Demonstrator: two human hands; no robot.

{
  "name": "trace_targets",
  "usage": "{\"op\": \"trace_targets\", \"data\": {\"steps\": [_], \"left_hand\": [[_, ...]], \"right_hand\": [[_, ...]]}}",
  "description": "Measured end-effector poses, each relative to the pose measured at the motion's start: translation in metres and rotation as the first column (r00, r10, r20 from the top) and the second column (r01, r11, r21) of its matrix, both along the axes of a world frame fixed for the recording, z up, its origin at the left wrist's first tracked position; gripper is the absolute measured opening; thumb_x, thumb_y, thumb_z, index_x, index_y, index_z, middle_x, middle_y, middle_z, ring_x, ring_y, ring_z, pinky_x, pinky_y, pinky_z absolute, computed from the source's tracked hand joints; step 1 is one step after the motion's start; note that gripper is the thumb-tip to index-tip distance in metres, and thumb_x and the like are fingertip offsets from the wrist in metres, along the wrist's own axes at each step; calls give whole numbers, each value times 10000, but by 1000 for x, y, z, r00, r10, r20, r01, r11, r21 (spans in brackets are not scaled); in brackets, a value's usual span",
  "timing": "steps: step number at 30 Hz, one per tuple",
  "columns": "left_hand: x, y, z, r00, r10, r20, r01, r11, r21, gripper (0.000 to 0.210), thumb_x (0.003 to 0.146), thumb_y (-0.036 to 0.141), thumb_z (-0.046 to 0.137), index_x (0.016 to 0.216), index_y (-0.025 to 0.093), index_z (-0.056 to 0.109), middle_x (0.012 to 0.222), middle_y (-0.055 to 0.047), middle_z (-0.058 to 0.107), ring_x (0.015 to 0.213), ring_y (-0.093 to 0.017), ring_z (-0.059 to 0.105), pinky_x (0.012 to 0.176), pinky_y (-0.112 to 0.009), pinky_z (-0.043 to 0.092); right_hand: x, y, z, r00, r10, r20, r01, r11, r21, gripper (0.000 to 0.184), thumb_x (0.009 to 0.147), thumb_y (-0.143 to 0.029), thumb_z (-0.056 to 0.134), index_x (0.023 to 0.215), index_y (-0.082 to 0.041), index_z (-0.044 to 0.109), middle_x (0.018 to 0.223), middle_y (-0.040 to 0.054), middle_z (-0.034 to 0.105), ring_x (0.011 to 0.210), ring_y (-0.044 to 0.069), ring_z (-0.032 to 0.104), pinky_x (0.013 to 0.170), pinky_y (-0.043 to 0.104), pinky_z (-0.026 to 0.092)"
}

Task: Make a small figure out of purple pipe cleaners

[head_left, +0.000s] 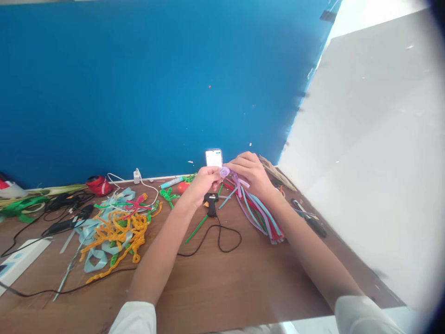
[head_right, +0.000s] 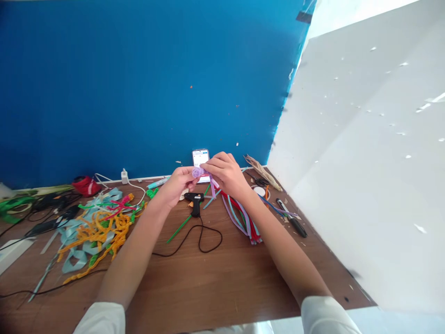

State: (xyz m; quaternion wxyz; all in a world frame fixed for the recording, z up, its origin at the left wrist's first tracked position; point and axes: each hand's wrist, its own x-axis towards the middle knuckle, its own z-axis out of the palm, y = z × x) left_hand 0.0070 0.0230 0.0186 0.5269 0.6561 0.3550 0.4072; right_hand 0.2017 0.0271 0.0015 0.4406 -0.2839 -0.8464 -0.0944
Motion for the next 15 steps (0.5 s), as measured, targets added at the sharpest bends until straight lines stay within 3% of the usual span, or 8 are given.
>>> {"op": "trace_targets", "data": {"steps": [2, 4, 8, 11, 15], "left_hand": [[3, -1, 1, 983, -87, 163, 114, 979, -166, 406, 692, 467, 783, 654, 161, 519, 589, 43, 434, 481, -56, 336, 484, -214, 246], [5, -1, 1, 970, -92, 224, 132, 977, -169, 390, 671, 453, 805, 688, 154, 555, 611, 38, 463, 491, -52, 364, 484, -208, 270], [7, 2, -4, 989, 18, 144, -25, 998, 51, 332, 800, 471, 705, 758, 152, 624, 640, 19, 526, 526, -72, 430, 515, -221, 323], [7, 5, -9, 994, 77, 77, -91, 975, 202, 279, 887, 439, 621, 846, 164, 645, 647, 23, 535, 549, -87, 442, 541, -224, 345], [9, 3, -11, 983, 181, 29, -180, 922, 343, 241, 933, 414, 572, 953, 184, 644, 782, -1, 622, 632, -107, 496, 582, -226, 373]], "right_hand": [[4, -2, 0, 997, -70, 28, 67, 995, 79, 284, 987, -244, 538, 1213, -322, 692, 1104, 62, 741, 1041, 276, 562, 853, 435, 368], [3, -2, 0, 995, -103, 1, 103, 989, 102, 292, 990, -238, 532, 1222, -329, 685, 1091, 56, 744, 1019, 274, 569, 841, 432, 367], [-4, 1, -1, 989, -72, -132, 75, 997, 18, 230, 988, -248, 527, 1128, -277, 707, 1044, 57, 733, 947, 241, 598, 834, 402, 395], [-10, 0, -2, 960, -135, -246, 136, 991, -13, 146, 943, -226, 586, 1021, -251, 706, 1050, 54, 711, 958, 241, 595, 861, 404, 388], [-16, -5, 1, 939, -208, -273, 210, 977, -22, 81, 906, -211, 628, 940, -246, 693, 1087, 56, 685, 983, 254, 570, 880, 425, 366]]}}
